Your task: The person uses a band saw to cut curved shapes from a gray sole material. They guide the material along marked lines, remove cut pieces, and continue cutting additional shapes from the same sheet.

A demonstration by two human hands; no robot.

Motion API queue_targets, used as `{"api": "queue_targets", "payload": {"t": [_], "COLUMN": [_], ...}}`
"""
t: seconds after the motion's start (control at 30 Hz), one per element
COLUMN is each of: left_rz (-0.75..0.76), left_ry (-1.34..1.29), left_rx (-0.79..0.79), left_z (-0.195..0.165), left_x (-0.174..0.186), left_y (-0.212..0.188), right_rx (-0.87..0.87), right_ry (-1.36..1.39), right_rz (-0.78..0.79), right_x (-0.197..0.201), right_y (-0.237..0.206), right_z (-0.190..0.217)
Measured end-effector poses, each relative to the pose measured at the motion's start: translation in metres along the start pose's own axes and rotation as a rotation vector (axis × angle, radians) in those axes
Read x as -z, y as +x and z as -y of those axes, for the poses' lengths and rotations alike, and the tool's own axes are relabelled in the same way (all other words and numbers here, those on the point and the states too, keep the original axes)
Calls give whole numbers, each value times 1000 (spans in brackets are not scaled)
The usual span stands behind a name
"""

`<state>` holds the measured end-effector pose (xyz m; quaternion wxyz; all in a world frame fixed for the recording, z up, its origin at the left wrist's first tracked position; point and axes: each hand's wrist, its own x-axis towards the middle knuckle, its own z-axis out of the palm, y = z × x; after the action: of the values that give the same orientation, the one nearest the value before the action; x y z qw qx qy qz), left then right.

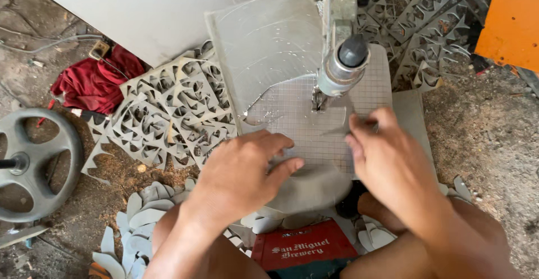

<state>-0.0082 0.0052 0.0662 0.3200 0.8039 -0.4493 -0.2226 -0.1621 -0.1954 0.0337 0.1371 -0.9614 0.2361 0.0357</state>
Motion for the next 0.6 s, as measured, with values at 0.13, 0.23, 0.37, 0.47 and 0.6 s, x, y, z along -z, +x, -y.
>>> {"api": "queue_targets", "payload": {"t": [0.13,0.23,0.37,0.47,0.6], "left_rz": [-110,-182,-224,-292,-78], "left_ry": [98,139,367,377,429], "left_rx": [-68,-143,-126,-199,-295], "left_z": [-17,-21,-10,3,15], "left_x": [-24,-42,-64,-68,-53], "left_y": [7,18,32,35,36], "right_rx": [259,392,618,675,442], "right_ry": [-73,-111,203,395,299], "right_rz": [-202,-258,-99,-73,-292], "right_x": [-9,-23,-32,-20,7], "right_y": [-43,-56,-55,-38,-6], "right_z": [27,43,41,12,-38]}}
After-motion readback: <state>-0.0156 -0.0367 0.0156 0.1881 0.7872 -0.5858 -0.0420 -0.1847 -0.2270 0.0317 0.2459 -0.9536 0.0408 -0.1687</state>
